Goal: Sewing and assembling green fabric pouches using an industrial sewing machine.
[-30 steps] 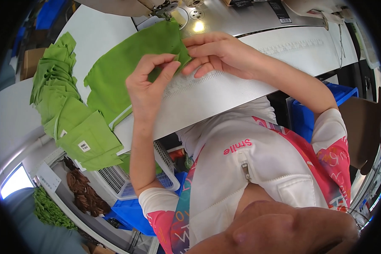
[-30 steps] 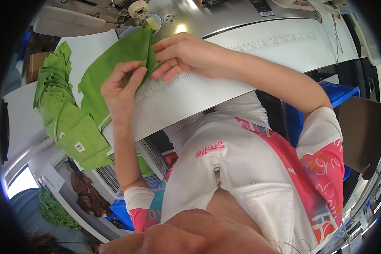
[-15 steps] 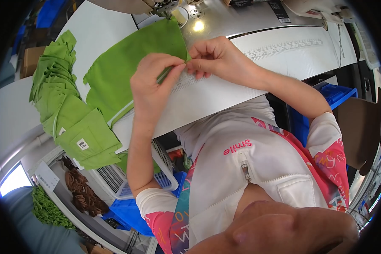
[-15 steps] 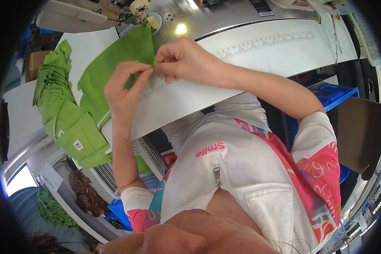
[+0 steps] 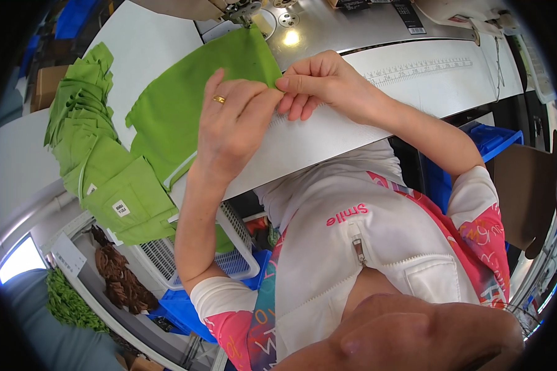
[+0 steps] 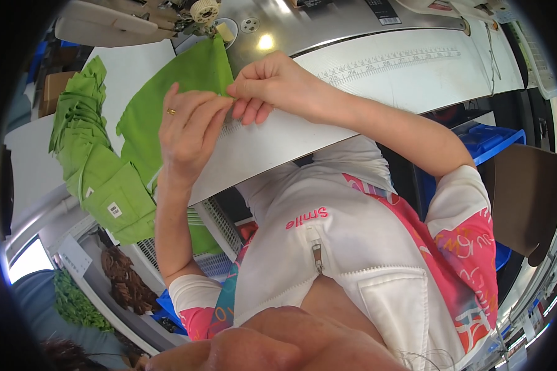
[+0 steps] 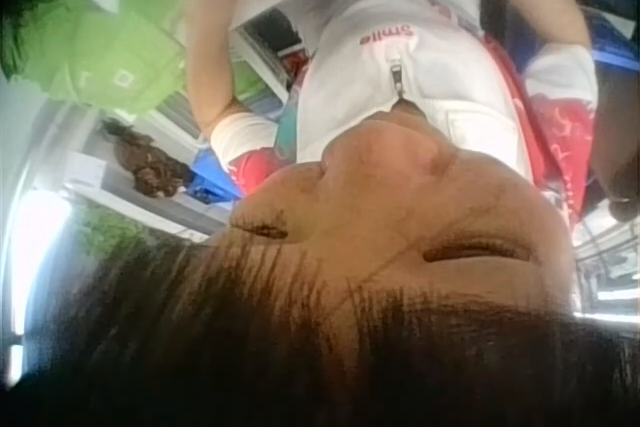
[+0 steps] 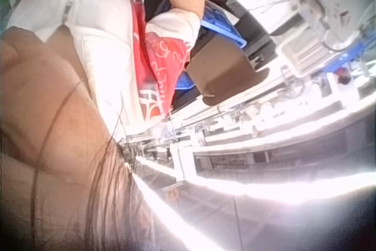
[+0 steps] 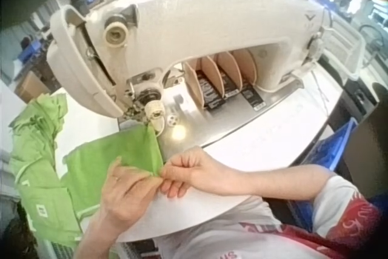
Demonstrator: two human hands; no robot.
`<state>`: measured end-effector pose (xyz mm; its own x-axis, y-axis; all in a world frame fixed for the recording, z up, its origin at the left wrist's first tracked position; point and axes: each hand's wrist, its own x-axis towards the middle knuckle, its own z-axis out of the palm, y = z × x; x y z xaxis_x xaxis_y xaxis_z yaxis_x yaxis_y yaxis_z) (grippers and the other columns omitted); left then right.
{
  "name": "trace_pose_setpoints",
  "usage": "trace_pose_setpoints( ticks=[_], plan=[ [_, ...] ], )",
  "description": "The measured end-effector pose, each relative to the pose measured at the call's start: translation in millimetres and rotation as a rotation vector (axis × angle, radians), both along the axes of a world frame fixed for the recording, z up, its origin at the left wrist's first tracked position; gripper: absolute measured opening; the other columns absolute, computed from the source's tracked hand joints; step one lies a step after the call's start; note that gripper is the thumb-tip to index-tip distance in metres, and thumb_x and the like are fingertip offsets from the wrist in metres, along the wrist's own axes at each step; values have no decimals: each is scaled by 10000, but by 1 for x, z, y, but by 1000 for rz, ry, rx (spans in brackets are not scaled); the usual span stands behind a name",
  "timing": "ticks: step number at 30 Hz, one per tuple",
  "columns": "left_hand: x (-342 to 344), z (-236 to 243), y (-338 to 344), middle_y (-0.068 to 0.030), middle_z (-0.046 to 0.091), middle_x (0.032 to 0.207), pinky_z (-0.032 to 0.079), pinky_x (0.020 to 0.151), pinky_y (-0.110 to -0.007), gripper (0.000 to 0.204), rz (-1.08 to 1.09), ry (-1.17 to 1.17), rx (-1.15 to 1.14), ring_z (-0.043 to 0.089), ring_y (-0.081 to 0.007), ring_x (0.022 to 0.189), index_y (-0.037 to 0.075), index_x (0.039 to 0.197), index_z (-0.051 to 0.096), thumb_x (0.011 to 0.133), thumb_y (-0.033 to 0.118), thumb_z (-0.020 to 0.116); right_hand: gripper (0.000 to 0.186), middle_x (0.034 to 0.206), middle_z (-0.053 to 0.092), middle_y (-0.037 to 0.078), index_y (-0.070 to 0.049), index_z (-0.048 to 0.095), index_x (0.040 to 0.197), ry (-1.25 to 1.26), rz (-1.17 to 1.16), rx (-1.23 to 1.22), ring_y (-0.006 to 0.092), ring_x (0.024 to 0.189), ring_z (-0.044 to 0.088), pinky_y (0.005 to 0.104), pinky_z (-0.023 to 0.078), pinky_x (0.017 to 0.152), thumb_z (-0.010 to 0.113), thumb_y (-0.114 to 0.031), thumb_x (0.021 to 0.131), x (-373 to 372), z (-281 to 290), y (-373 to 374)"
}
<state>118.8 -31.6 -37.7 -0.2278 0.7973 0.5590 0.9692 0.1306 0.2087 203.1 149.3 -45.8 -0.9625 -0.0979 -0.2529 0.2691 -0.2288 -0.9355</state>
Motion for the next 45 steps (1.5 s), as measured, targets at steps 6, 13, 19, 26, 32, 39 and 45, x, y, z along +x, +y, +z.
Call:
trace_pose_setpoints(
  ticks=[6,13,19,26,32,39,45],
  plan=[
    [10,-3,2,18,563,979,254,1049,-500,312,228,48,-35,567,-182,894,152,996,637,700,115,729,245,744,672,81,-1,652,841,-55,-39,-147,108,599,633,214,509,534,580,-222,920,-1,-4,4],
    [-3,-19,0,34,575,868,200,1105,-476,230,115,216,113,590,-138,788,149,916,671,699,80,700,205,673,644,62,-9,654,830,-42,-3,-145,102,545,612,210,493,493,575,-184,904,-5,-3,6],
    [-6,-9,-1,25,593,844,198,1115,-451,223,53,186,102,607,-130,790,124,899,689,687,58,677,227,684,647,71,-11,650,838,-48,11,-111,104,551,615,213,497,497,548,-198,916,-4,-2,7],
    [-3,-9,1,21,595,854,200,1115,-453,229,42,152,95,609,-142,806,116,905,691,686,52,669,291,720,655,90,12,645,868,-57,-25,-123,115,583,627,219,510,519,494,-225,943,-1,-2,11],
    [-4,-10,1,15,590,853,221,1102,-475,215,27,151,104,612,-145,802,113,885,687,681,48,672,258,737,652,72,12,647,895,2,22,60,104,620,613,246,499,558,500,-195,943,4,5,17],
    [-3,-22,1,-18,618,889,515,710,-321,204,8,-132,-55,610,-190,778,76,854,676,657,22,677,139,865,598,78,-103,681,963,774,-110,1148,236,764,590,361,467,648,602,-120,849,-20,-15,45],
    [-8,-28,1,-30,638,909,505,659,-323,216,-47,-170,7,598,-216,775,64,869,681,662,7,706,230,963,582,14,-187,709,1021,1025,-47,1394,214,908,548,357,478,751,647,-142,804,-59,-29,55]
  ],
)
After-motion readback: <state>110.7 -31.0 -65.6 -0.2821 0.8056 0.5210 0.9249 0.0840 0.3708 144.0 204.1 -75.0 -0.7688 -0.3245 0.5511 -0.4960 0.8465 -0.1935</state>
